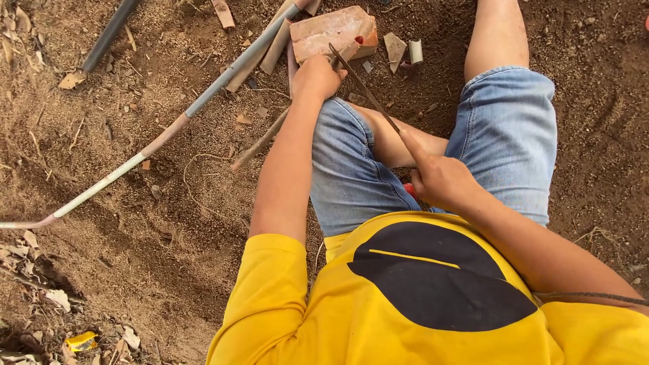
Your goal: The person files the end of a PVC pipe segment with a metal file while sitting on the ground.
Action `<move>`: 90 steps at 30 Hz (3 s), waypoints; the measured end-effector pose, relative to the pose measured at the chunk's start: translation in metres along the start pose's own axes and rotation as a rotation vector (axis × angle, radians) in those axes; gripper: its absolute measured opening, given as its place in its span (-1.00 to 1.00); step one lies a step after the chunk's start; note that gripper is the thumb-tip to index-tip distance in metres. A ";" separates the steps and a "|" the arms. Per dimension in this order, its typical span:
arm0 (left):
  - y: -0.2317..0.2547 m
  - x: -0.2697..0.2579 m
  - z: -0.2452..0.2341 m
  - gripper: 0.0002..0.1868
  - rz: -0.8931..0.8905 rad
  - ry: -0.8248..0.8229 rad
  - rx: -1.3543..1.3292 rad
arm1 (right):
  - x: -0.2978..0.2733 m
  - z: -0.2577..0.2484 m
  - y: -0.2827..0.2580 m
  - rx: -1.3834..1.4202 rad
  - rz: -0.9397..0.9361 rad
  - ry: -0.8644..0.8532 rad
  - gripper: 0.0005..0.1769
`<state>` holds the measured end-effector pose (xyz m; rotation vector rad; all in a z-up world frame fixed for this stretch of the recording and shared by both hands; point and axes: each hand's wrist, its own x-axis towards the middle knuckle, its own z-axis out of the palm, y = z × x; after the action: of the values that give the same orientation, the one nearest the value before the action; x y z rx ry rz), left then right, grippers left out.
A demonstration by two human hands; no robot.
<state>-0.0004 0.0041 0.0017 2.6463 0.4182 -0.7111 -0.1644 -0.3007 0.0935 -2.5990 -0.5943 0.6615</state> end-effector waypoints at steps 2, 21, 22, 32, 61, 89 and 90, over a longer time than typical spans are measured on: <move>-0.004 -0.002 0.002 -0.65 0.006 0.043 -0.022 | 0.010 -0.011 -0.011 0.013 0.012 -0.026 -0.03; -0.005 0.009 0.009 -0.60 -0.002 0.006 0.098 | 0.002 -0.015 -0.018 0.018 0.078 -0.082 -0.07; -0.006 0.010 0.013 -0.60 -0.006 0.002 0.096 | 0.007 -0.021 -0.022 0.017 0.077 -0.089 -0.07; 0.002 -0.007 -0.003 -0.66 0.004 0.098 -0.012 | 0.081 -0.027 -0.042 -0.085 0.022 -0.109 -0.01; -0.002 0.008 0.013 -0.53 -0.041 0.015 -0.004 | 0.000 -0.016 -0.008 0.036 0.017 -0.030 -0.01; -0.001 0.014 0.019 -0.66 0.026 0.121 -0.023 | 0.006 -0.026 -0.027 0.066 -0.054 -0.015 -0.05; -0.003 0.016 0.024 -0.64 0.011 0.114 -0.045 | -0.004 -0.022 -0.022 0.024 0.012 -0.069 -0.08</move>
<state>0.0013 -0.0004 -0.0266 2.6525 0.4455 -0.5424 -0.1631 -0.2897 0.1229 -2.5679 -0.5889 0.7606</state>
